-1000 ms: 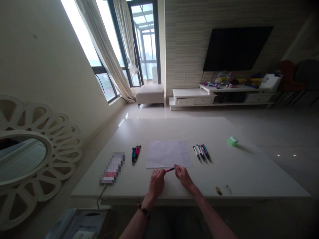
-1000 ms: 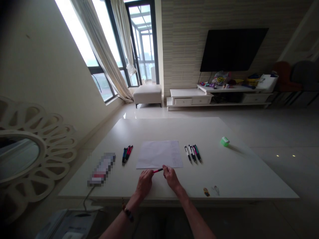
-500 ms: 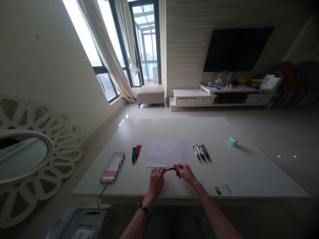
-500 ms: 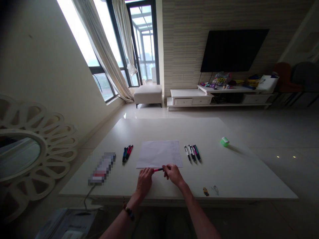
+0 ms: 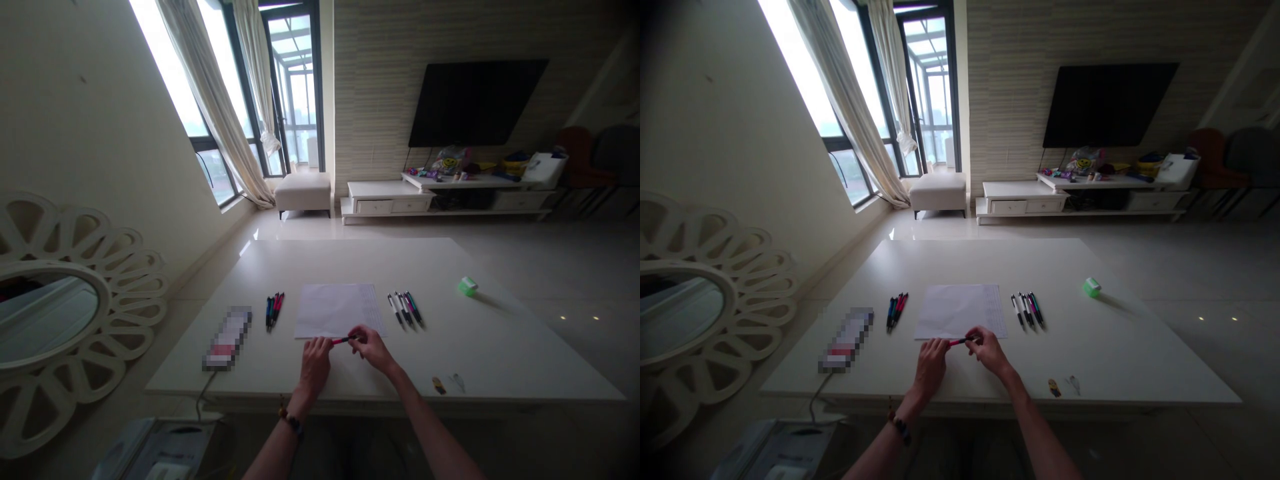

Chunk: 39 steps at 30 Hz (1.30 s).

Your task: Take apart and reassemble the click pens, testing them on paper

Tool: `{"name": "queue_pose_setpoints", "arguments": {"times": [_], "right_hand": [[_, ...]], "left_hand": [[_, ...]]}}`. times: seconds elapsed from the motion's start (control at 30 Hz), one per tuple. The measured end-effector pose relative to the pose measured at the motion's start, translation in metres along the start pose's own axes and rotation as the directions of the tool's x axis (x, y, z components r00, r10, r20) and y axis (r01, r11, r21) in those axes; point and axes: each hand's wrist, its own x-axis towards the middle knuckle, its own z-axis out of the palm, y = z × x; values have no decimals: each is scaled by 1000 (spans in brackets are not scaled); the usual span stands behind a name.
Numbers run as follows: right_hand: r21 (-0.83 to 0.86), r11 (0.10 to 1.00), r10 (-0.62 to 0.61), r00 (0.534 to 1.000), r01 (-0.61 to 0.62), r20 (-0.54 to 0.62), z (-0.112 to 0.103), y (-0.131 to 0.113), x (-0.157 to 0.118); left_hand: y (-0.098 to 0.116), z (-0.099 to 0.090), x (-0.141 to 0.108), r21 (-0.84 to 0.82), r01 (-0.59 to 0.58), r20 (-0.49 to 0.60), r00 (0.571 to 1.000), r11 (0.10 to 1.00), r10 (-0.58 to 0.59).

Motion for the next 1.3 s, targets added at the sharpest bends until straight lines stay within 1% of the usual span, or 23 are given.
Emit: {"name": "queue_pose_setpoints", "arguments": {"times": [0.07,0.2,0.3,0.43,0.5,0.63,0.77,0.87,0.97,1.07,1.17,1.3], "right_hand": [[5,1000,10,1000,-10,11,1,0,0],[3,1000,-9,1000,9,3,2,0,0],[-2,1000,17,1000,-17,23,3,2,1],[11,1000,-5,1000,5,-19,5,5,2],[17,1000,13,1000,-13,-7,5,6,3],[24,1000,2,1000,-2,3,6,4,2],[45,998,49,998,-51,42,6,4,2],[83,996,26,999,-29,30,6,4,2],[77,995,52,998,-55,41,7,2,2],[91,995,27,999,-29,25,8,-1,1],[88,996,31,999,-32,13,7,-3,1],[102,995,1,1000,-2,11,7,-1,2]], "left_hand": [[-1,1,0,-2,-4,0,1000,1000,4],[-1,2,0,-9,6,21,1000,1000,-5],[-1,1,0,-14,11,32,999,1000,-10],[1,-1,1,-9,13,18,1000,1000,-13],[2,-1,1,-7,9,9,1000,1000,-9],[2,-1,1,-10,8,7,1000,1000,-8],[1,0,0,-11,-4,23,1000,1000,4],[1,-1,0,-17,-2,24,1000,1000,2],[1,-1,1,-14,-4,26,1000,1000,5],[2,-2,1,-12,-3,25,1000,1000,3],[2,-3,1,-11,-17,16,1000,1000,17],[2,-3,1,0,-25,-18,1000,1000,25]]}}
